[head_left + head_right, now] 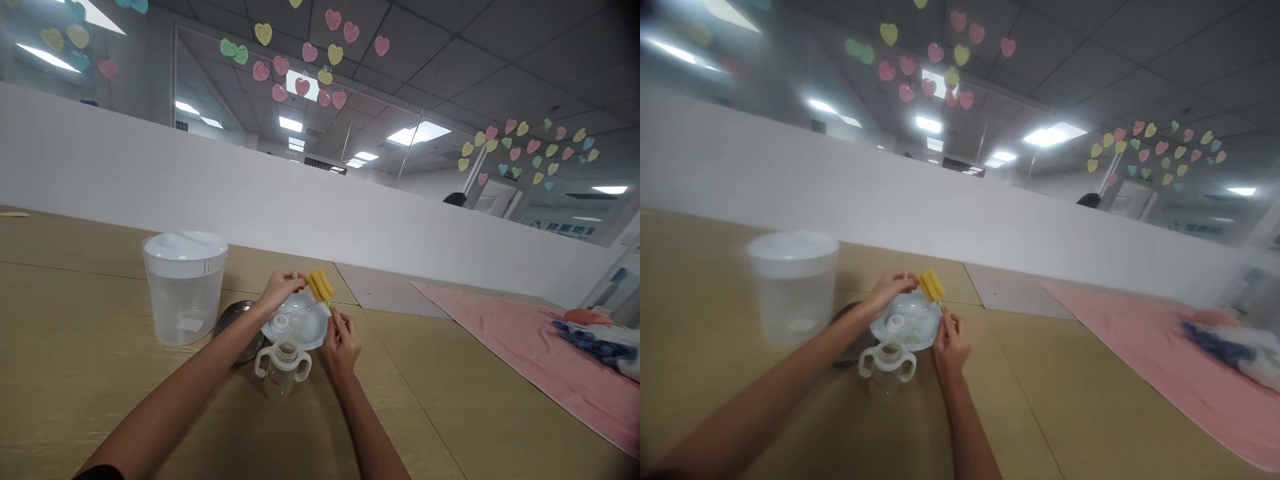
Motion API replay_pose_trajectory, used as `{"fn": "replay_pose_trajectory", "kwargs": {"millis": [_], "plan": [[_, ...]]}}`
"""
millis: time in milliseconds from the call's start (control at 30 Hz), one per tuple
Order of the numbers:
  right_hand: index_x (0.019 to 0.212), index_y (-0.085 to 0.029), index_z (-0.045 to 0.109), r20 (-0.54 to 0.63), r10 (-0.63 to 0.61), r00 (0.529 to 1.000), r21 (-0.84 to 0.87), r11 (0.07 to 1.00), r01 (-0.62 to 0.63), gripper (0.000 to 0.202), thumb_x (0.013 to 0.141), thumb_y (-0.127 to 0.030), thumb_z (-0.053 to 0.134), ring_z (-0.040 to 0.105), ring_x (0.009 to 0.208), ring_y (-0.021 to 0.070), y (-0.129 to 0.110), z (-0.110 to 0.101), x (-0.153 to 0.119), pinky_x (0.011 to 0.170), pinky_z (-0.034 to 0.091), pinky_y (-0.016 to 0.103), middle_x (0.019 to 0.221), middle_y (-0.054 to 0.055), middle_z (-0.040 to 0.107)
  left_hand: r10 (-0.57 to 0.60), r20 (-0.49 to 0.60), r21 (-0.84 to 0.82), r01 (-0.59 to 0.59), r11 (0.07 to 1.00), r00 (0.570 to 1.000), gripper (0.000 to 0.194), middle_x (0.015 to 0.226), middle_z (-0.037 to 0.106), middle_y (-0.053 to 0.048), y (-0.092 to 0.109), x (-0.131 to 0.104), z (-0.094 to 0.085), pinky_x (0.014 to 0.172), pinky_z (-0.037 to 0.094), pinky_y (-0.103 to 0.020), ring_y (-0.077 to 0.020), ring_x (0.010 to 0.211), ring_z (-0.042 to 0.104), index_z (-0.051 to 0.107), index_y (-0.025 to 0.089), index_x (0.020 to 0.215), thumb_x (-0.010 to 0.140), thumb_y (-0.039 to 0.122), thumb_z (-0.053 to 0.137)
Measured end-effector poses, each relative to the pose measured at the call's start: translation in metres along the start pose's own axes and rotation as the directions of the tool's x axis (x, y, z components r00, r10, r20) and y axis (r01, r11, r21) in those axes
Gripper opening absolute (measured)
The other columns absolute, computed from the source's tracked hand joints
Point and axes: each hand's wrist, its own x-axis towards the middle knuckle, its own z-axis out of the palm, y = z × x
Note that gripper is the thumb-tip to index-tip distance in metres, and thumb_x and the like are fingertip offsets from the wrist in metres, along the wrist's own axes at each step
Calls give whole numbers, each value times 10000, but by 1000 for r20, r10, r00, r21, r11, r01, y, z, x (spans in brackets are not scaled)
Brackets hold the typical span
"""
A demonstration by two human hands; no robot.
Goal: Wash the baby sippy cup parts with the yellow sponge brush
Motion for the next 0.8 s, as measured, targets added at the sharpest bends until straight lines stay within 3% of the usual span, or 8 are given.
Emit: {"fn": "replay_pose_trajectory", "kwargs": {"millis": [167,367,433,533,667,800], "plan": [[1110,-207,628,17,-101,995,54,993,100,307,849,-156,476,469,531,32,2,-1,1,494,375,137,779,19,575,-13,-74,-300,-10,954,997,200,632,525,10,6,2,5,692,466,-237,-105,647,544,510,145,606,537,308,602],[1044,-215,666,81,-203,976,12,979,203,288,824,-150,492,515,564,40,4,-1,2,504,397,130,768,25,601,-13,-166,-358,-48,933,986,192,645,522,36,13,6,-7,680,458,-214,-69,598,518,545,144,684,537,255,601],[1057,-206,659,50,-158,986,12,987,158,285,836,-166,483,516,559,44,3,-2,3,503,403,137,780,34,602,8,-141,-226,-40,973,990,240,695,577,10,17,4,-11,642,451,-218,-88,605,536,594,134,746,530,231,632],[1077,-198,646,-30,-102,994,7,995,102,284,850,-188,477,534,585,55,1,-3,4,511,418,147,807,48,602,71,-24,146,-67,987,997,277,784,646,-43,22,0,-14,603,435,-227,-125,631,561,650,123,833,605,278,622],[1055,-205,659,-92,-116,989,-33,993,113,266,851,-184,489,554,662,77,-1,-1,5,562,448,167,839,63,584,149,146,428,-198,882,978,265,688,640,-23,28,-6,-12,583,399,-219,-142,642,550,684,122,812,727,293,500],[1100,-192,636,-139,4,990,-43,999,-10,292,877,-213,447,561,716,95,-1,0,8,607,469,190,851,71,561,147,170,616,-222,756,974,272,534,548,6,32,-12,-10,524,320,-208,-122,560,500,648,121,649,761,267,449]]}}
